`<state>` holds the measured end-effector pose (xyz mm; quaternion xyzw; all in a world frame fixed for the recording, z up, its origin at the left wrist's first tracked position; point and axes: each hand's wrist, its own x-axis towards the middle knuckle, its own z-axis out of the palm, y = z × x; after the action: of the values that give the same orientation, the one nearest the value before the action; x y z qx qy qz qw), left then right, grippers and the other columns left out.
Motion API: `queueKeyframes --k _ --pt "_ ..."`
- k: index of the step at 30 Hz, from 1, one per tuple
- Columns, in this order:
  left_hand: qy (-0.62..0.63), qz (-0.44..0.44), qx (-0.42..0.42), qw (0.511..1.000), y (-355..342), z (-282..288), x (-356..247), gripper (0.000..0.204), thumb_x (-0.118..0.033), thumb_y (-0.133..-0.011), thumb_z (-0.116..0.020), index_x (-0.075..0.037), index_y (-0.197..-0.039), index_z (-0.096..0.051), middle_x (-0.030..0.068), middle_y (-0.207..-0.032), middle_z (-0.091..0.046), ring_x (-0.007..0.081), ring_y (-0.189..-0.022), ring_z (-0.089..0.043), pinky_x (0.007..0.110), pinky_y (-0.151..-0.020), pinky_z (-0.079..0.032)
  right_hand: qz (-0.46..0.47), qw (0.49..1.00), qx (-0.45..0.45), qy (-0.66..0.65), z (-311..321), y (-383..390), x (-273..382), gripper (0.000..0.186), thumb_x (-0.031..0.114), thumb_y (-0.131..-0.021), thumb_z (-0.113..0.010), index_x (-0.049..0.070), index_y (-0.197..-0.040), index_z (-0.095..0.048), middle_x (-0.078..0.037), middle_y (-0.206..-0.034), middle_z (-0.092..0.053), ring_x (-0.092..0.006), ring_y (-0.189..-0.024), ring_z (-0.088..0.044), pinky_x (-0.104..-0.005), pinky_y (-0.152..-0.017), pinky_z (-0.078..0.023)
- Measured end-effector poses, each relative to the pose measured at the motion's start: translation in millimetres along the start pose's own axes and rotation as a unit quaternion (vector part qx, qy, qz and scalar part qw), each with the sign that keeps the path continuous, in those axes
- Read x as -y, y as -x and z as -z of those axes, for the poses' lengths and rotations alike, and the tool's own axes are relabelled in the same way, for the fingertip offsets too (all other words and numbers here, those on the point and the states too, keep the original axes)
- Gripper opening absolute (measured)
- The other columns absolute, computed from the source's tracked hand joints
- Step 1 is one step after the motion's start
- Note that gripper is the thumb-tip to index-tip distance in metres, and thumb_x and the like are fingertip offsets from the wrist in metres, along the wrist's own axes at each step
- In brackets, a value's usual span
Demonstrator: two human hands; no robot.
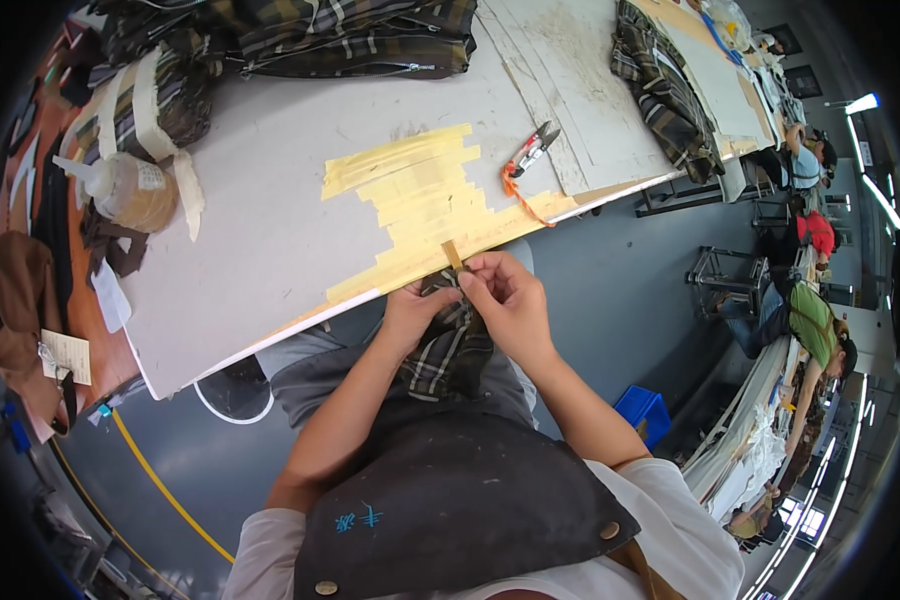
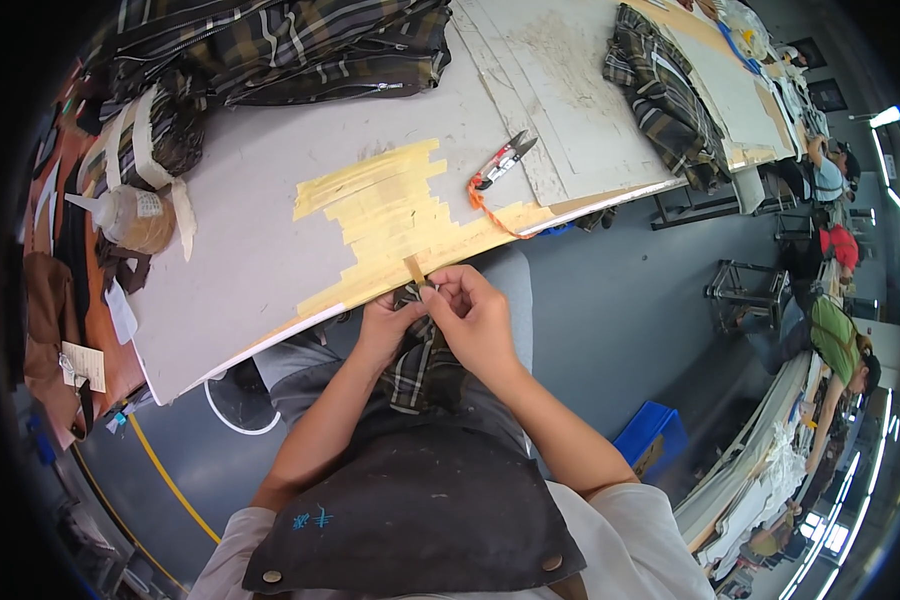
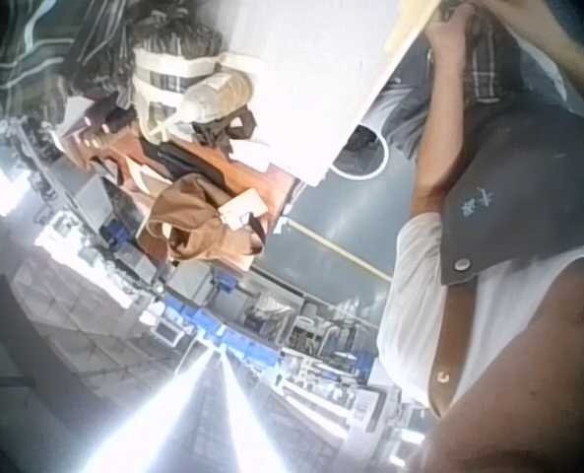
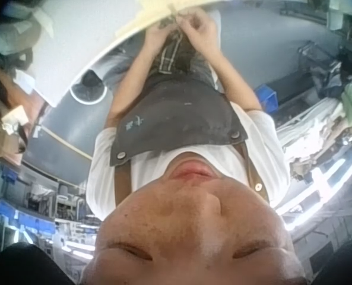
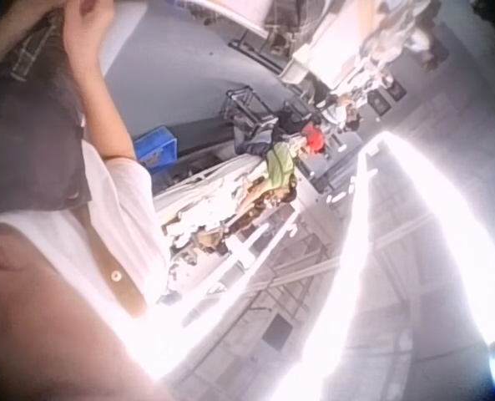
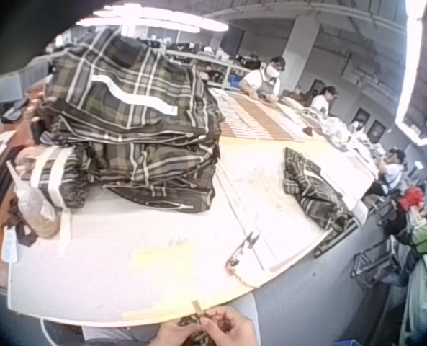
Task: Attaching or finishing parts of a plaid leather or textile bag using hand tools and adhesive.
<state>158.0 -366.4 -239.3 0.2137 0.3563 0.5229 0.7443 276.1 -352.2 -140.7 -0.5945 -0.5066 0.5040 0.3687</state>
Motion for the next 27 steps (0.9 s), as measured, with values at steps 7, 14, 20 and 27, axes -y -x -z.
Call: queueKeyframes --k 7,14,20,27 --pt "-0.021 0.023 -0.010 0.999 -1 3 -4 0.025 0.001 -0.074 -0.064 -0.001 -0.099 -0.061 0.0030 -0.091 -0.064 0.0088 -0.079 -0.058 0.023 -0.073 -0.047 -0.069 0.982 0.126 -0.121 13 8 14 0.029 -0.009 -0.076 -0.053 0.002 -0.103 -0.053 0.003 -0.087 -0.050 -0.0033 -0.079 -0.047 -0.0167 -0.067 -0.038" --pt "-0.026 -0.002 -0.022 0.999 0 1 -2 0.021 0.000 -0.077 -0.063 -0.002 -0.098 -0.061 0.0040 -0.089 -0.064 0.0097 -0.079 -0.059 0.024 -0.074 -0.048 -0.096 0.986 0.082 -0.106 5 6 6 0.023 0.000 -0.080 -0.058 0.002 -0.102 -0.053 0.003 -0.087 -0.052 -0.0037 -0.080 -0.049 -0.0178 -0.068 -0.040" --pt "-0.009 -0.005 -0.023 1.000 1 -1 0 0.025 -0.001 -0.075 -0.065 -0.002 -0.100 -0.060 0.0018 -0.089 -0.063 0.0078 -0.078 -0.057 0.022 -0.072 -0.047 -0.077 0.989 0.035 -0.119 1 1 1 0.010 0.006 -0.084 -0.058 0.001 -0.092 -0.057 0.002 -0.081 -0.057 -0.0030 -0.072 -0.050 -0.0166 -0.065 -0.040" --pt "-0.005 -0.013 -0.016 1.000 2 -2 -3 0.027 -0.001 -0.076 -0.064 -0.002 -0.102 -0.059 0.0023 -0.090 -0.063 0.0083 -0.079 -0.057 0.022 -0.072 -0.047 -0.098 0.982 0.055 -0.152 2 -6 3 0.009 0.007 -0.083 -0.059 0.001 -0.090 -0.058 0.003 -0.077 -0.057 -0.0027 -0.066 -0.050 -0.0169 -0.059 -0.039"
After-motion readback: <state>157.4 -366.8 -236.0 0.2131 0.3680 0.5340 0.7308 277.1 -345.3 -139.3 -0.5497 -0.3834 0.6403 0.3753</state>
